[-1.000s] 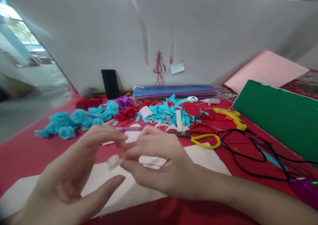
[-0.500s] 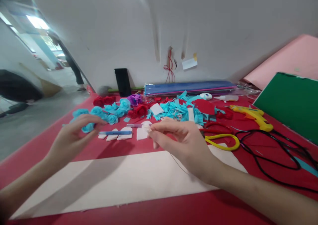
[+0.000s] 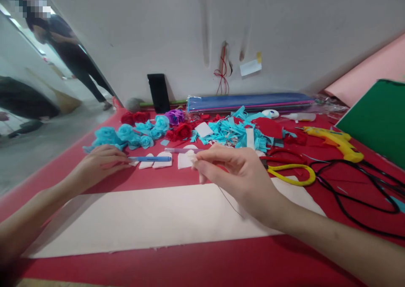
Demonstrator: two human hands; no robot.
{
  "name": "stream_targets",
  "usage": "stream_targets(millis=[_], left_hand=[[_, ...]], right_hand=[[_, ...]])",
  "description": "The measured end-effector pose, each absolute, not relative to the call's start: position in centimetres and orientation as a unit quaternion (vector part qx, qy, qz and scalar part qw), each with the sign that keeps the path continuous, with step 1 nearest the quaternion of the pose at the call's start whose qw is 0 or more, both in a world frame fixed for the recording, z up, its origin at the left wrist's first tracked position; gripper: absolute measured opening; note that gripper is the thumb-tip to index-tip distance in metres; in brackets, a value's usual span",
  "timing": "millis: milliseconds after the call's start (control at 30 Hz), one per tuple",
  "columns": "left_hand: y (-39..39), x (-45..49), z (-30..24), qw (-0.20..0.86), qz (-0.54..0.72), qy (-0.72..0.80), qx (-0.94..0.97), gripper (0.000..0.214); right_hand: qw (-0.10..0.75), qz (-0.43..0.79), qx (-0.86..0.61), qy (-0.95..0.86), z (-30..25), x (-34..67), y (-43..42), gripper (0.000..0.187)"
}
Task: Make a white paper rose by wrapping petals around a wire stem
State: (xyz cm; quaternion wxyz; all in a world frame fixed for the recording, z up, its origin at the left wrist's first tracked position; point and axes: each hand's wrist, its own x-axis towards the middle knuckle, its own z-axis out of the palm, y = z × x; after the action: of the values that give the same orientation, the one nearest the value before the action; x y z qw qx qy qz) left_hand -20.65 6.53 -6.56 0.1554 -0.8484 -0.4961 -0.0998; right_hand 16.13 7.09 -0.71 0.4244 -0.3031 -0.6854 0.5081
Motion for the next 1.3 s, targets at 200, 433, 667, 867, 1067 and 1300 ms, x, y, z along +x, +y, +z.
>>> stream_targets(millis=[200,433,667,867,1067,1300], left_hand=[[6.66,-21.09,-7.13,0.164,-0.092,-0.498,-0.846,0.023],[6.74,-21.16,-7.36,0.166,-0.087,-0.5,-0.846,0.023],[6.89,-21.12,-7.61,0.156,-0.07,-0.517,-0.839,0.024],[6.68,-20.88,-7.5,0.143,-0.056,-0.54,-0.828,0.025],[6.62,-20.7,-7.57,0.132,-0.062,-0.557,-0.818,0.024],[6.55,-20.23,-7.52,0.139,-0.071,-0.56,-0.814,0.024]], right_hand=[[0.421,0.51,-0.289,-0.692,-0.97,16.22,7.08,0.016],[0.416,0.5,-0.3,-0.698,-1.08,16.23,7.02,0.017],[0.426,0.494,-0.298,-0.697,-1.42,16.18,7.14,0.014],[0.432,0.51,-0.298,-0.682,-1.67,16.23,7.05,0.01],[0.428,0.514,-0.299,-0.68,-1.39,16.19,6.96,0.013],[0.44,0.523,-0.284,-0.672,-1.69,16.19,6.99,0.014]])
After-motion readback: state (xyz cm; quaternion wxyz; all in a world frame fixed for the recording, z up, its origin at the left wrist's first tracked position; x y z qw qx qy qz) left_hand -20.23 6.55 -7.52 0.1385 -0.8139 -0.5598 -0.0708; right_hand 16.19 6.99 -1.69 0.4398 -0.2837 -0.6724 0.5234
